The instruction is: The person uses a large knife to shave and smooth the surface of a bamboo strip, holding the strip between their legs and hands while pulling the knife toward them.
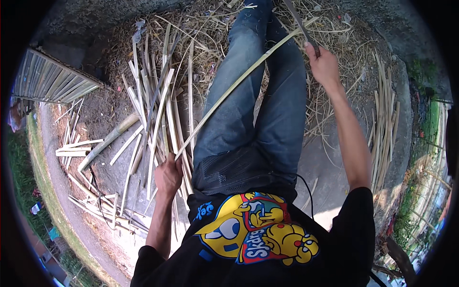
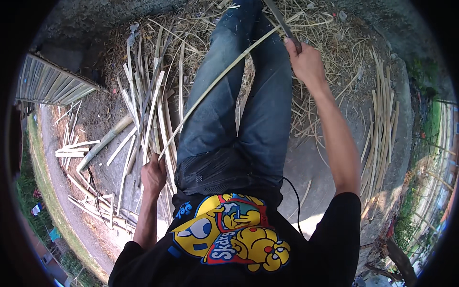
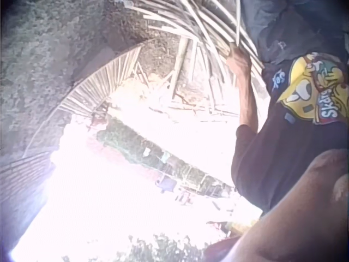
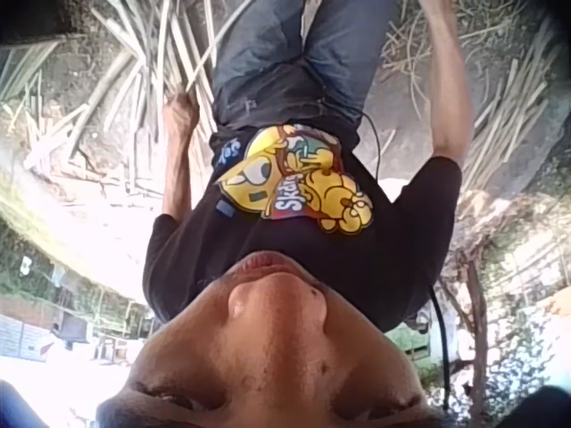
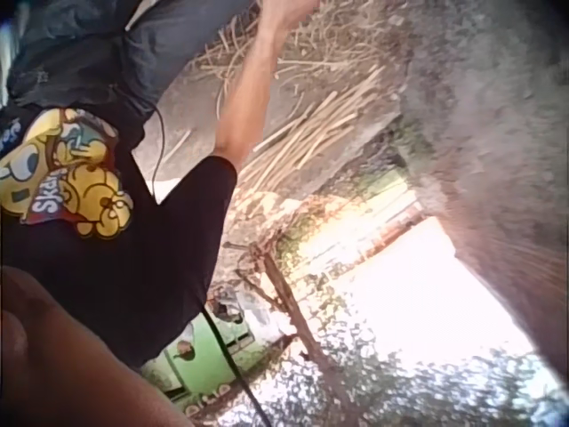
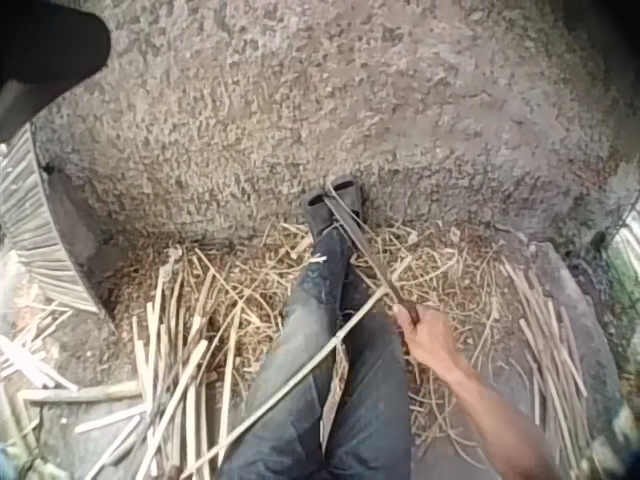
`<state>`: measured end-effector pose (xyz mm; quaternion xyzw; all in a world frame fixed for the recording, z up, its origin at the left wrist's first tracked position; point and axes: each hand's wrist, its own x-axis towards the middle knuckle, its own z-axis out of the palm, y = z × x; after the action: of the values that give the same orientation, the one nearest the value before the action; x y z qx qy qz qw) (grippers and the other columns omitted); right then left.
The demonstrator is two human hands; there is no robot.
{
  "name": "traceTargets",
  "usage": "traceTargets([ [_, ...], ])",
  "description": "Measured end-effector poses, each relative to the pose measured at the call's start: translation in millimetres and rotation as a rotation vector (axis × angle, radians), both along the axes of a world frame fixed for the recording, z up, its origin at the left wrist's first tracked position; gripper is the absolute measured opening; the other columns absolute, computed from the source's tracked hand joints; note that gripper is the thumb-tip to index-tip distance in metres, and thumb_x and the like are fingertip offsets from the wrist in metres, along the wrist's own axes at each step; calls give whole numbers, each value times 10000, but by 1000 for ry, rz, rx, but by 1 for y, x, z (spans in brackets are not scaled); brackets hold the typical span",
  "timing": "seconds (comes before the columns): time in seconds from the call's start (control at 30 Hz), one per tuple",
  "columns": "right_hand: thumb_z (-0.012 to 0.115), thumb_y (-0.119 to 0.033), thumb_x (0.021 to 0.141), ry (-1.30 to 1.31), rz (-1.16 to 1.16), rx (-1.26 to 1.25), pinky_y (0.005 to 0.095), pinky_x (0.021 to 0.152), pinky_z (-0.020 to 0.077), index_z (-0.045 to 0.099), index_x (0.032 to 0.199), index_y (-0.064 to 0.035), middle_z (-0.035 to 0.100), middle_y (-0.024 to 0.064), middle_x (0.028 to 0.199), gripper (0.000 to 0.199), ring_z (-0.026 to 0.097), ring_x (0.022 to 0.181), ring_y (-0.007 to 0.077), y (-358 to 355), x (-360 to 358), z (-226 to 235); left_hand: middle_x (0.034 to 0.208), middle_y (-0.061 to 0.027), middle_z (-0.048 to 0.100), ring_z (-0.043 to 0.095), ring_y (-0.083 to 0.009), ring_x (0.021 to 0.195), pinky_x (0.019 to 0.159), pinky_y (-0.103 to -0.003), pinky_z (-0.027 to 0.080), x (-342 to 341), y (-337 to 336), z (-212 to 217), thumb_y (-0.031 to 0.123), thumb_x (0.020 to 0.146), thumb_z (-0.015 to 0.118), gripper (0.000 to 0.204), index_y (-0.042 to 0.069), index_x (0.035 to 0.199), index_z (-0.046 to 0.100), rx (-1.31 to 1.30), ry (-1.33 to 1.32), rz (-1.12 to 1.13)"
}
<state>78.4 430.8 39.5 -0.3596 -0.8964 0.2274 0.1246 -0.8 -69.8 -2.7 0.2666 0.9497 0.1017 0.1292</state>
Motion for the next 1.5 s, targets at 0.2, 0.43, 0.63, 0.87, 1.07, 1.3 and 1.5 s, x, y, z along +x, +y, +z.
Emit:
traceTargets([
  [0.2,621,-517,987,-9,300,1,483,564,490,582,819,-29,598,189,594,517,654,614,411,-70,11,-17,625,-262,617,649,-470,623,572,-565,503,-10,20,-7,257,993,598,241,38,894,575,135,-48,-87],
  [0.43,677,-618,888,12,484,316,469,516,531,586,897,-75,633,144,664,550,676,615,378,-67,18,-37,588,-246,603,643,-464,587,515,-554,483,-15,19,-1,283,1013,591,277,42,878,573,54,-83,-70],
  [0.63,674,-613,894,165,535,451,471,522,526,577,881,-83,618,142,641,539,664,610,380,-16,9,-57,646,-254,635,641,-489,625,577,-582,497,-29,45,-8,305,1025,574,303,36,887,560,107,-64,-102],
  [0.87,622,-579,958,36,416,30,496,548,525,581,865,-60,603,145,570,529,666,620,422,-105,4,-21,624,-269,608,637,-479,609,552,-563,485,-17,50,5,281,1026,577,318,18,848,560,112,-67,-59],
  [1.07,628,-628,927,-101,244,244,497,540,532,583,885,-71,617,152,586,560,677,621,405,-74,-1,-11,652,-247,635,650,-464,616,556,-559,502,-19,29,6,312,1021,588,325,31,862,560,4,-131,11],
  [1.3,591,-623,958,-97,273,141,517,556,522,602,868,-55,625,174,595,575,667,626,424,-54,-3,-21,639,-238,636,644,-466,613,564,-557,498,-18,34,3,298,1019,591,306,26,880,573,53,-100,-19],
  [1.5,610,-650,923,-67,658,304,474,575,563,588,864,-78,662,137,672,576,690,646,395,-112,3,-24,630,-253,621,647,-469,615,553,-553,499,-20,5,-18,235,1005,590,207,47,920,588,133,-23,-108],
])
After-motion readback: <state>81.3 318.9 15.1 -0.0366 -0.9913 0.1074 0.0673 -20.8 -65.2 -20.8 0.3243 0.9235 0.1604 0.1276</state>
